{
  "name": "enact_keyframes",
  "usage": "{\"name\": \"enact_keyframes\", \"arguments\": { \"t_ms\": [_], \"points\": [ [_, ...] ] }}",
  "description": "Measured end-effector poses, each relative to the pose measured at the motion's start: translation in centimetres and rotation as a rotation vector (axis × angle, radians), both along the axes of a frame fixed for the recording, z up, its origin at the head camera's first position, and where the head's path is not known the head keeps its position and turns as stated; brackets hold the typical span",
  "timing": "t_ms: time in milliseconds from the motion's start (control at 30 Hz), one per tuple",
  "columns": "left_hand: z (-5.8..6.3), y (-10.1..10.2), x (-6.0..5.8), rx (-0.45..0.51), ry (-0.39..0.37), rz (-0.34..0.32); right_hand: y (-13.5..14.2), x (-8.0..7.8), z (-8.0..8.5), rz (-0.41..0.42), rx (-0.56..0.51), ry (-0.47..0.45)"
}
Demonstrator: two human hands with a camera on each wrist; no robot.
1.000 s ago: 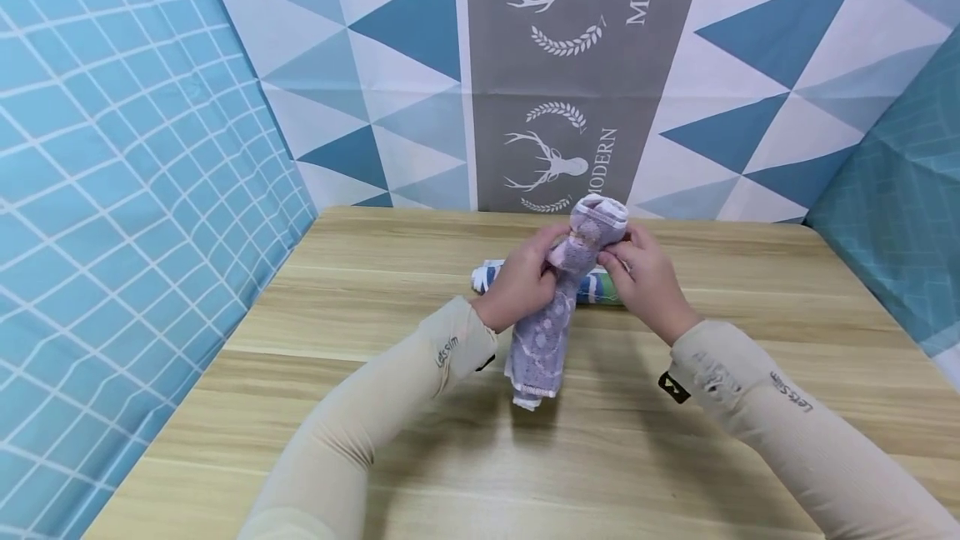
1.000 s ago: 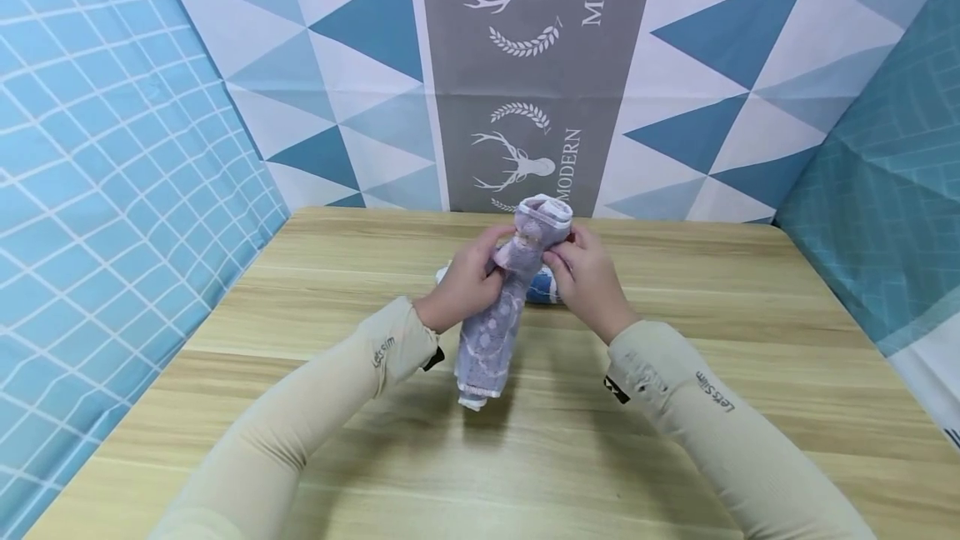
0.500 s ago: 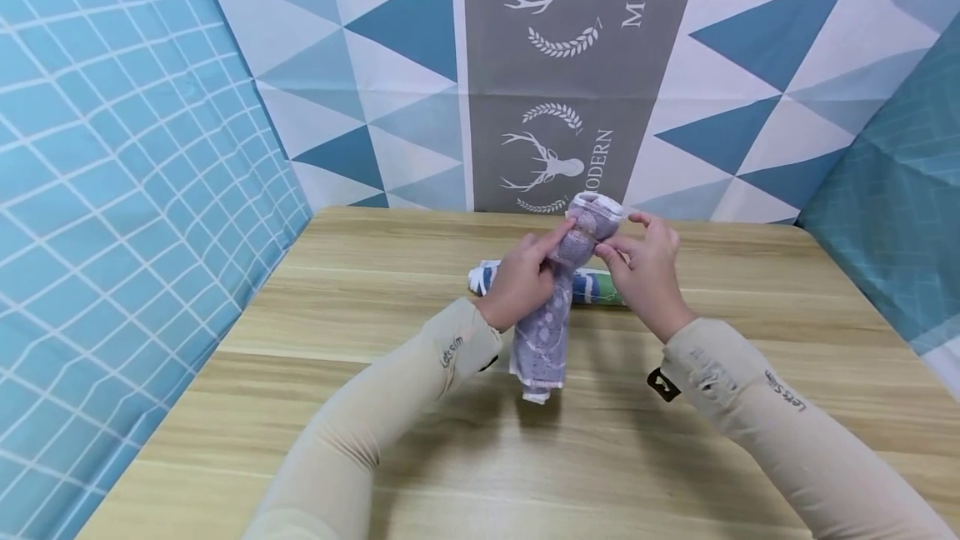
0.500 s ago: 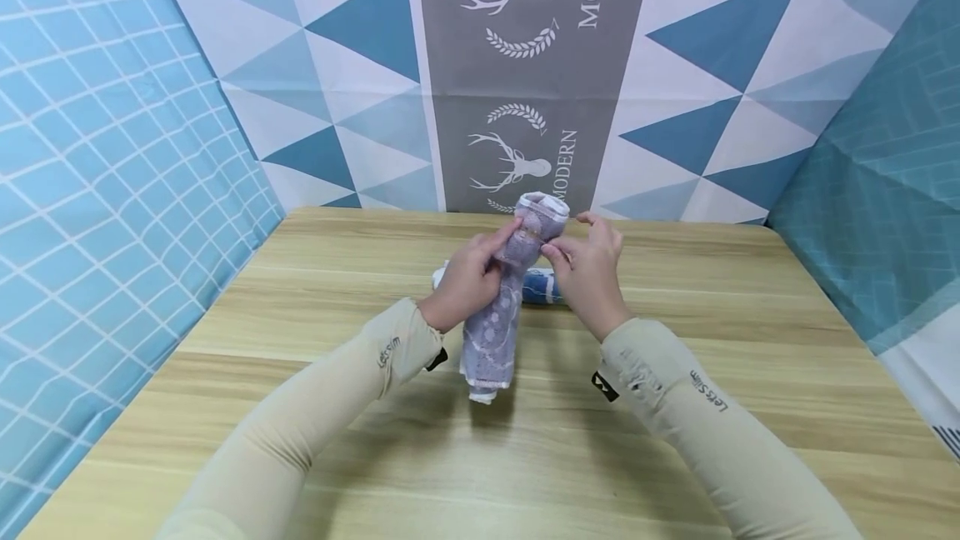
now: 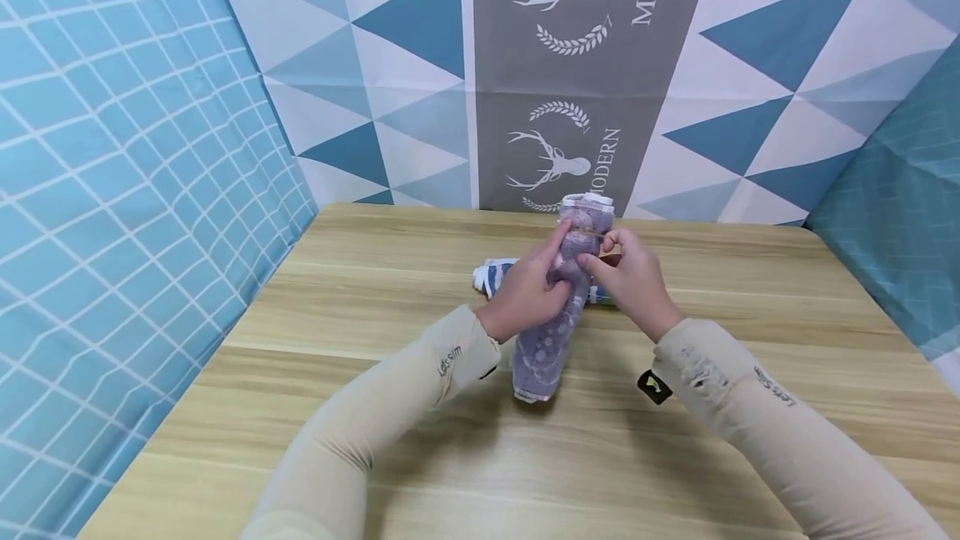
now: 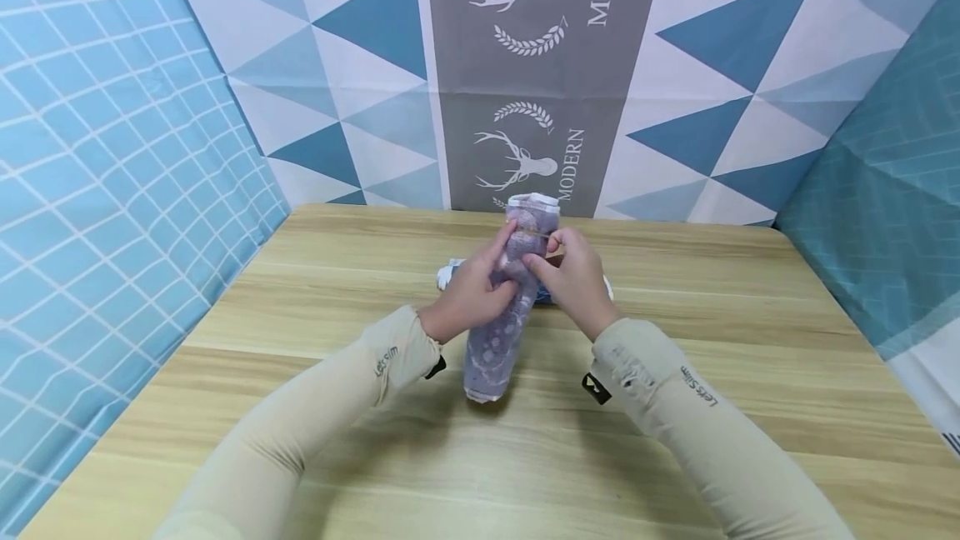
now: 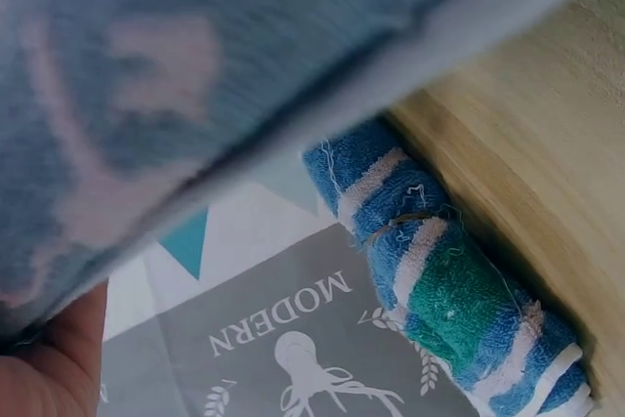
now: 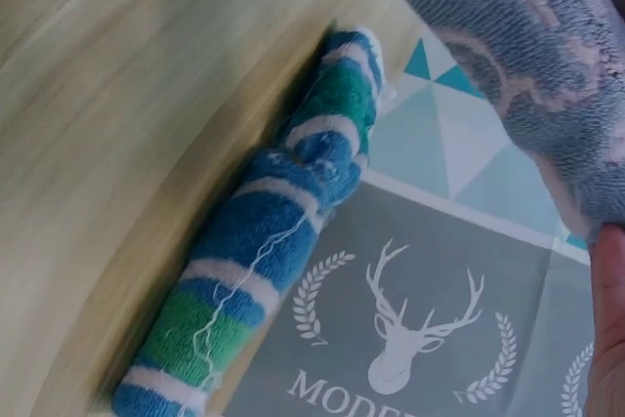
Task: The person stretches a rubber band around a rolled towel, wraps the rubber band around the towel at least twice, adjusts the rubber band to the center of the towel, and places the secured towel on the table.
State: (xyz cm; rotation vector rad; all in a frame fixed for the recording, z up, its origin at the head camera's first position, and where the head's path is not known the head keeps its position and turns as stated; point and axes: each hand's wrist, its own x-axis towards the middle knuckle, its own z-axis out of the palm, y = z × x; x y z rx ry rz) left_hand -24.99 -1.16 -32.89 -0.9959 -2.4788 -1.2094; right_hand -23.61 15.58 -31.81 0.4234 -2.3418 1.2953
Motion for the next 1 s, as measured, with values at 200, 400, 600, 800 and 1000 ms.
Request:
{"name": "enact_keyframes", "arguments": {
  "t_ms": [200,400,600,800,1000],
  "points": [
    [0.1,0.0,-0.4,0.035,-0.020,-0.008,-0.2,0.0,0.2,0.058,-0.111,-0.060],
    [-0.5,0.2,-0.9,0.209,0.112,0.122,-0.4,-0.2,-0.4,0.104,0.051,0.112],
    [-0.6,-0.2,-2.1,0.236,0.240,0.249,-0.5,-0.1,-0.5,0.138,0.204,0.456],
    [-0.6,-0.8,-3.1,0.254,0.247,0.321,-0.4,0.4,-0.4,0.291,0.220,0.543],
    [-0.6,-2.3,-4.0,0.271,0.261,0.396,-0.9,2.6,0.1,0.449,0.300,0.625]
  ]
}}
